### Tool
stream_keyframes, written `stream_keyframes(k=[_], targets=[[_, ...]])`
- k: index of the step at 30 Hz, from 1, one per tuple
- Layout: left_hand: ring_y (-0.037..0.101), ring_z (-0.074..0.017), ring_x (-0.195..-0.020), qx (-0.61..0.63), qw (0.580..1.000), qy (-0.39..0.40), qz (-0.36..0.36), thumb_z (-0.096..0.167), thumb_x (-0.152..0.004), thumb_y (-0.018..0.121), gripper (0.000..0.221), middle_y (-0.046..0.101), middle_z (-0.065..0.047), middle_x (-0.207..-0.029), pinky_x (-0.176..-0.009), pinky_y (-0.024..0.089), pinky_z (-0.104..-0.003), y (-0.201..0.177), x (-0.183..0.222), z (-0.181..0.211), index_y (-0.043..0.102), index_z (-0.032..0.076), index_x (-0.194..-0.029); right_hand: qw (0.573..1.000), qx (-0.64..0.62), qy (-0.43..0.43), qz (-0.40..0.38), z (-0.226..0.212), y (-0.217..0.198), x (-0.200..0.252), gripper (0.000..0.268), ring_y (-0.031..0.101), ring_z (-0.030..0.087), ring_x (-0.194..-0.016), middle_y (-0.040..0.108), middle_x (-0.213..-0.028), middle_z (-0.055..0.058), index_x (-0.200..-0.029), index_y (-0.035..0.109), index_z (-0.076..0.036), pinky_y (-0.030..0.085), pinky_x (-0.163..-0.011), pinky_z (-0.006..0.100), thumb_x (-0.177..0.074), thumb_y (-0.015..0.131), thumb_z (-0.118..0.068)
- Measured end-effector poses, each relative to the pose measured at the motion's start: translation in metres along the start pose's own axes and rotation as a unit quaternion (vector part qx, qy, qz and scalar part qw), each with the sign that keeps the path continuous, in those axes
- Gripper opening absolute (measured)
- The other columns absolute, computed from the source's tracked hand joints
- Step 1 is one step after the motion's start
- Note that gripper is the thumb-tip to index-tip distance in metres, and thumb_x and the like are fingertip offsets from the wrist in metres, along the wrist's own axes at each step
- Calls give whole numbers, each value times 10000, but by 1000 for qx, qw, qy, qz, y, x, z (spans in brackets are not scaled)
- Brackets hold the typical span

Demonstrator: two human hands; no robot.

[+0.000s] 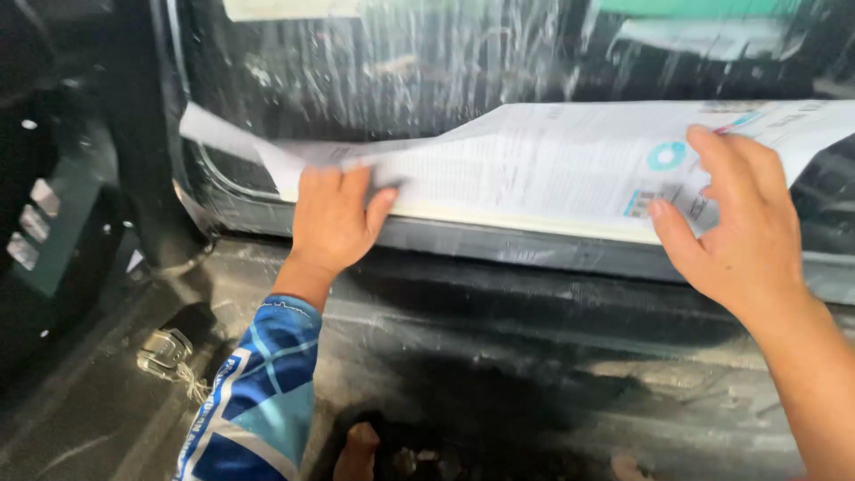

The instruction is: Masking the rear window of a pickup truck using newspaper and masking tape.

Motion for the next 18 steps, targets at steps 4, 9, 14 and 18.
stream_keyframes(k=[4, 9, 14, 18], targets=[[528, -417, -1183, 0, 990, -37, 135, 361, -1015, 713, 493, 553, -197, -1294, -1013, 442, -511, -29, -28, -11, 574, 104, -1412, 989, 146, -9, 13, 9, -5, -11, 602, 511, 395, -1221, 495, -1441, 227, -1444, 602, -60, 509, -954, 465, -897, 792, -225], [498, -438, -1175, 0, 971, -97, 217, 337, -990, 740, 584, 514, -225, -1335, -951, 433, -535, -36, -55, -8, 530, 79, -1469, 948, 319, -9, -2, 45, -7, -3, 575, 463, 361, -1232, 497, -1444, 152, -1469, 623, -127, 445, -1051, 457, -977, 805, -362], [521, -403, -1270, 64, 977, 21, 202, 311, -977, 730, 593, 536, -180, -1412, -1083, 433, -534, -15, -64, 65, 505, 45, -1458, 929, 370, -13, -3, 40, -15, -14, 541, 497, 308, -1233, 545, -1391, 65, -1450, 636, -158, 412, -1060, 430, -1002, 765, -431], [518, -424, -1234, 93, 971, 115, 186, 351, -910, 739, 620, 541, -224, -1368, -1059, 426, -521, -24, -83, 141, 550, 58, -1421, 923, 384, -15, -7, 24, -29, -34, 512, 551, 289, -1163, 592, -1332, 52, -1422, 670, -173, 429, -1033, 434, -979, 743, -421]])
Point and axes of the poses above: each hand's wrist, its own x-axis away from the middle knuckle, its own y-axis out of the palm, z = x × y, the point moved 2 cm from there along -x, towards the middle knuckle
